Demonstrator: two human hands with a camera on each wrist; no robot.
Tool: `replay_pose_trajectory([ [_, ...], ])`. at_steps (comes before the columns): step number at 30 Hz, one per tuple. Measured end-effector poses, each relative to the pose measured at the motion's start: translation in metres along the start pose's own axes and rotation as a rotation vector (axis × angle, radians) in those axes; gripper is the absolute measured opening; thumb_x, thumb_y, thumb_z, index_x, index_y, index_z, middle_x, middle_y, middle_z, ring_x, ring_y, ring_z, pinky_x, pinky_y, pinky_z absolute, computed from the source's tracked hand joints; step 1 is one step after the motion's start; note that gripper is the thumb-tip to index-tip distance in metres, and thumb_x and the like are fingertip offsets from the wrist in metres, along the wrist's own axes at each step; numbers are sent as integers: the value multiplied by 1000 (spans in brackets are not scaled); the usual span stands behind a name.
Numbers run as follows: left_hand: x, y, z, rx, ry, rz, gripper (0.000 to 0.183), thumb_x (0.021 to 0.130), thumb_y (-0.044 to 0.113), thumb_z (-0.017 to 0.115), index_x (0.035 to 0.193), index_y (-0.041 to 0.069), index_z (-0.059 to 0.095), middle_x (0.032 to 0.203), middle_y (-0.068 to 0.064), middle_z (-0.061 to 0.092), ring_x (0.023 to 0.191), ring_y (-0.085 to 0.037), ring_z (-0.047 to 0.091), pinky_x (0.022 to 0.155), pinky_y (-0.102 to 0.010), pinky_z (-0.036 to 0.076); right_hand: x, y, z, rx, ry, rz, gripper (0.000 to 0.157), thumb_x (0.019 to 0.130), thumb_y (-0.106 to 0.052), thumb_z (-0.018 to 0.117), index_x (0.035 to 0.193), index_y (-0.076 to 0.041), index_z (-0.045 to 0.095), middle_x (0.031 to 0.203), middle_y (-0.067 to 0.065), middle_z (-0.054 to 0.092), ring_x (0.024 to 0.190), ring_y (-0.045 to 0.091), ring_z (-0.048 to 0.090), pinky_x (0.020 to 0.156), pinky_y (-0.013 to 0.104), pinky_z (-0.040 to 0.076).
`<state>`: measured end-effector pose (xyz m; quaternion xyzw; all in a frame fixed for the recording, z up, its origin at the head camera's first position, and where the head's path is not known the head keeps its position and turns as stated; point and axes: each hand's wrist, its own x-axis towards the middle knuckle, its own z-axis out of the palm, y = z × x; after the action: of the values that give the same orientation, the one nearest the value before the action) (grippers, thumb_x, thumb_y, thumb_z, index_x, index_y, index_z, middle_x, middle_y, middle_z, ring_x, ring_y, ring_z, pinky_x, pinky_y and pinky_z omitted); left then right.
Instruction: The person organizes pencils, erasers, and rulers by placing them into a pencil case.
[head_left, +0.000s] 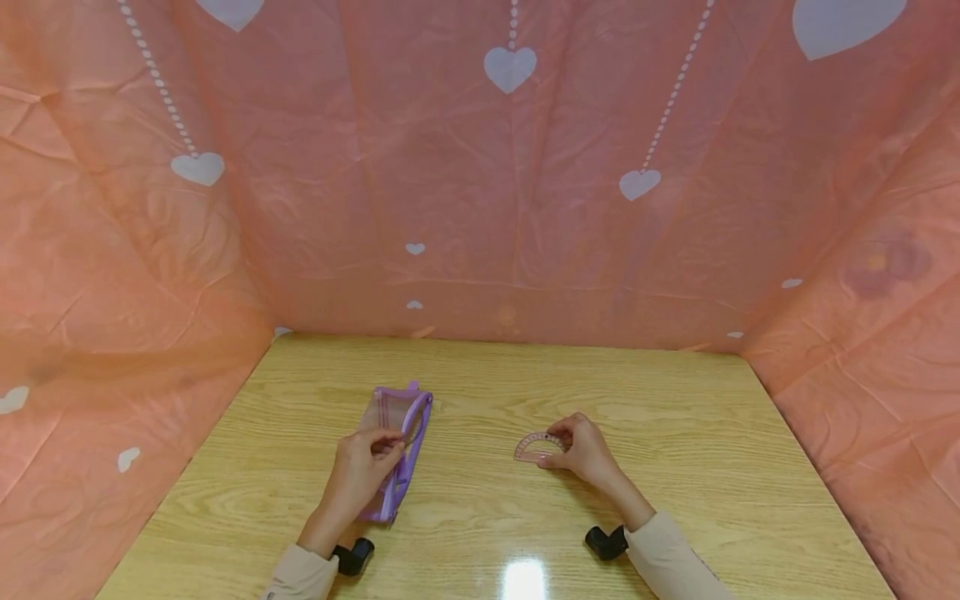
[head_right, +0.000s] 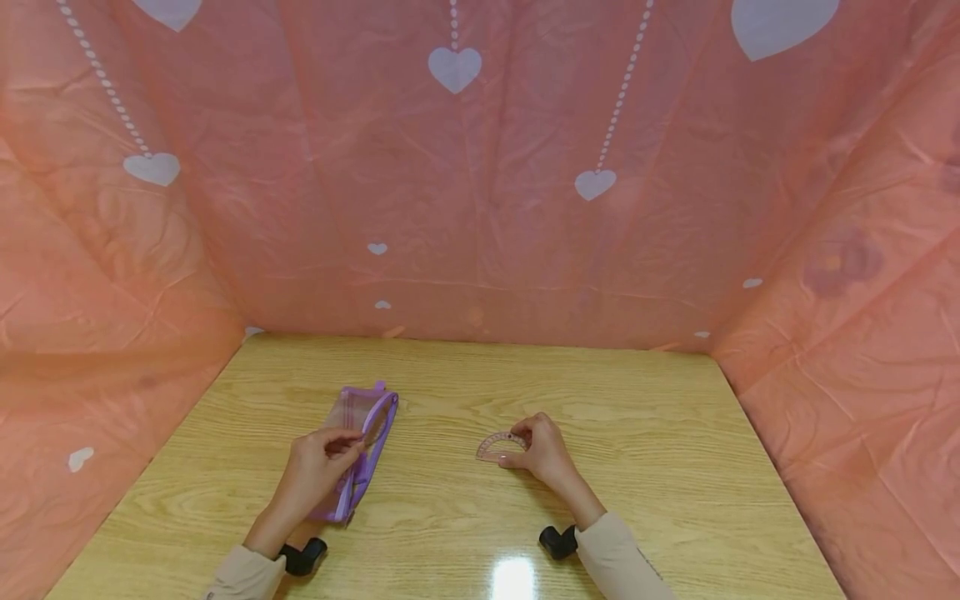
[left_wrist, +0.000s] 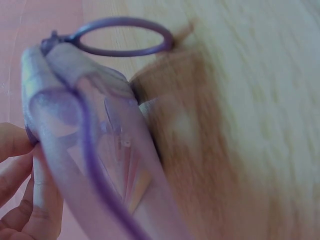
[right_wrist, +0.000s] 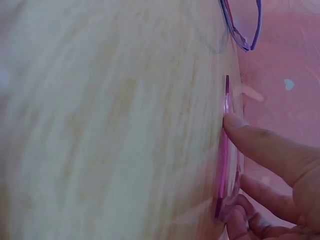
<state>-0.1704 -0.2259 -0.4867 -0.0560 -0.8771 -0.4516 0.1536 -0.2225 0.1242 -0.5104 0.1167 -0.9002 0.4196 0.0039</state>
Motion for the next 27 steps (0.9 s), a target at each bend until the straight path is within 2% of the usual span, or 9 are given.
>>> replay_pose_trajectory([
  [18,0,-2,2,8,-1,7,11,81,-5,78,92,-3,76,77,-5,71,68,-14,67,59,-21,55,-1,-1,2,33,15,-11,46,63,-6,95,99,1,66,90,9,58,80,21,55,71,31,48],
  [27,1,-1,1,0,-3,0,10,81,-5,77,91,-4,76,77,-6,71,68,-16,67,60,-21,55,-1,3,1,41,1,-44,46,67,-6,93,103,1,66,91,8,60,81,21,55,70,31,49],
])
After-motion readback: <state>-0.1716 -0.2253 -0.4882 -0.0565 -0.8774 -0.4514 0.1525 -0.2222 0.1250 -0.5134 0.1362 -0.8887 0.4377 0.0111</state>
